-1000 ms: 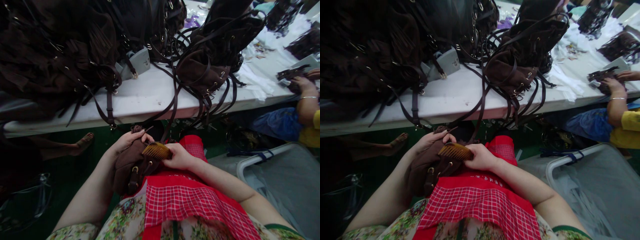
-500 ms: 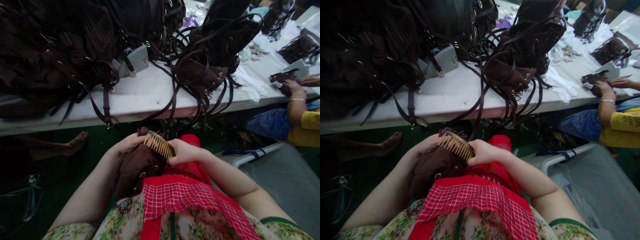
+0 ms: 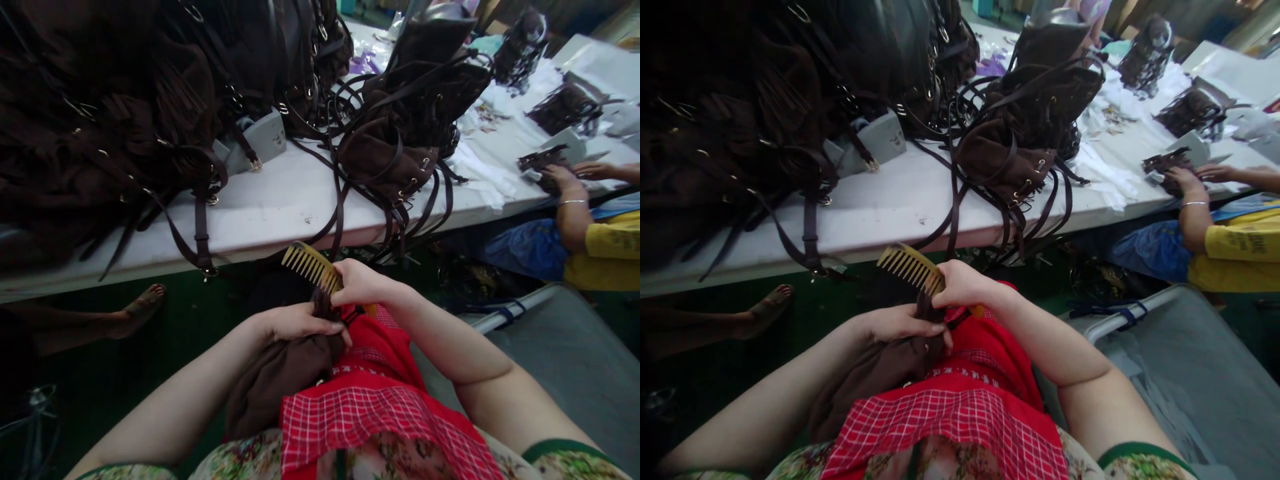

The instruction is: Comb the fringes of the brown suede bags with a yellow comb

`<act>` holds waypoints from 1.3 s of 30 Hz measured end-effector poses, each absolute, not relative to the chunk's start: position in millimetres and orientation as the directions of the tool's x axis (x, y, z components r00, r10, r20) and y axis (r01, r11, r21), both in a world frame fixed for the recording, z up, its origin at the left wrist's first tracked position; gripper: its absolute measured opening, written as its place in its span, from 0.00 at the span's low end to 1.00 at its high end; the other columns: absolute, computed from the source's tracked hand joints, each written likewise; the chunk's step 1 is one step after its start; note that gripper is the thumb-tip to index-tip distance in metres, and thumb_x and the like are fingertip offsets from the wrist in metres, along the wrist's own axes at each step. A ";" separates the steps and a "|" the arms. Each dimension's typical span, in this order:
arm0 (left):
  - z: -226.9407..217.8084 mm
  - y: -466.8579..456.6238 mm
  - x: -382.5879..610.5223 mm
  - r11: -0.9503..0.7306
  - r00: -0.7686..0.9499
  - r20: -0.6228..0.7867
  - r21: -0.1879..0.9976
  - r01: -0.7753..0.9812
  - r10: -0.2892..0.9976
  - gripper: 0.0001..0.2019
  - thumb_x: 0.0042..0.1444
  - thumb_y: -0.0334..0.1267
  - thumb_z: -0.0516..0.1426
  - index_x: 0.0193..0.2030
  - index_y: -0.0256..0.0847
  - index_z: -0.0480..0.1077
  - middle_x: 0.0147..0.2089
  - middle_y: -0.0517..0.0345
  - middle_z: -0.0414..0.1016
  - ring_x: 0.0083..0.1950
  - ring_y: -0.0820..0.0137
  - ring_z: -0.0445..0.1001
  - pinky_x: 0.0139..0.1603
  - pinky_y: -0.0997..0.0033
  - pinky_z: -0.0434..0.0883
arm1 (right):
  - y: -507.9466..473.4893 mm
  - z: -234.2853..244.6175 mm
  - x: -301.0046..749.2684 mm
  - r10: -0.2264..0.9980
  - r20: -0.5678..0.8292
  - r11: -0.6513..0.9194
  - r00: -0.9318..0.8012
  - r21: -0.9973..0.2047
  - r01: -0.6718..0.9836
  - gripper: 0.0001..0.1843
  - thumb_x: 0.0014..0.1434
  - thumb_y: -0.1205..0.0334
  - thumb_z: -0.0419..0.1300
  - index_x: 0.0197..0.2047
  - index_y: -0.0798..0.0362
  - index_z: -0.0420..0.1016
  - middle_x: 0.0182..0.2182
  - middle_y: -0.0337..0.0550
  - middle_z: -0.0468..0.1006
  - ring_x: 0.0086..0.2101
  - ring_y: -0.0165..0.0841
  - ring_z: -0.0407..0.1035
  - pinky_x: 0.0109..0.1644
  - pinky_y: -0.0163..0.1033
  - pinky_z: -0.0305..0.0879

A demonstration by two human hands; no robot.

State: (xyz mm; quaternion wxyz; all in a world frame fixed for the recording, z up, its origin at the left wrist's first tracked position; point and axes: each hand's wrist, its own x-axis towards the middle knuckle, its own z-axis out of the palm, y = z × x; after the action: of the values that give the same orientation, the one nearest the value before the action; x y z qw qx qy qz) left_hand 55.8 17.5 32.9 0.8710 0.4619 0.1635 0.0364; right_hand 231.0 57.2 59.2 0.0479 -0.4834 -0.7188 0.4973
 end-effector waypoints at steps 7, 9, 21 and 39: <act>15.6 15.5 45.0 0.658 0.871 -0.281 0.750 -0.063 0.404 0.15 0.57 0.47 0.57 0.36 0.36 0.78 0.41 0.48 0.80 0.41 0.64 0.76 0.48 0.68 0.70 | 37.0 53.8 251.3 0.920 0.008 0.321 -0.391 -0.587 0.743 0.16 0.56 0.58 0.59 0.47 0.55 0.66 0.39 0.46 0.73 0.38 0.36 0.68 0.42 0.39 0.64; 11.1 14.9 43.9 0.674 0.836 -0.306 0.733 -0.099 0.455 0.13 0.54 0.46 0.60 0.34 0.36 0.78 0.39 0.51 0.80 0.40 0.65 0.76 0.48 0.68 0.69 | 17.2 53.3 250.2 0.840 -0.017 0.441 -0.543 -0.562 0.699 0.10 0.63 0.60 0.51 0.45 0.52 0.67 0.38 0.45 0.73 0.37 0.34 0.68 0.40 0.37 0.63; 33.8 10.6 57.8 0.407 0.913 -0.118 0.912 -0.056 0.390 0.19 0.62 0.49 0.51 0.38 0.35 0.75 0.42 0.49 0.79 0.44 0.66 0.75 0.53 0.65 0.68 | -5.6 27.1 242.9 0.781 -0.384 0.415 -0.492 -0.269 0.869 0.11 0.66 0.62 0.47 0.44 0.51 0.70 0.39 0.43 0.73 0.34 0.31 0.69 0.34 0.33 0.58; 43.5 2.3 59.6 0.334 0.930 -0.190 0.939 0.079 0.315 0.18 0.65 0.45 0.47 0.39 0.34 0.73 0.40 0.49 0.78 0.42 0.68 0.74 0.48 0.68 0.69 | -29.4 18.0 263.0 0.881 -0.309 0.281 -0.358 -0.266 0.922 0.14 0.67 0.60 0.44 0.39 0.52 0.70 0.34 0.43 0.74 0.32 0.32 0.70 0.33 0.35 0.58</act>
State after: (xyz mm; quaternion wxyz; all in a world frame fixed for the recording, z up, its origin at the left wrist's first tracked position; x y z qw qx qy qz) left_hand 59.6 2.3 43.5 0.7984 0.5723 0.1720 0.0737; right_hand 263.0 -29.4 18.0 -0.0506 -0.5643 -0.7988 0.2023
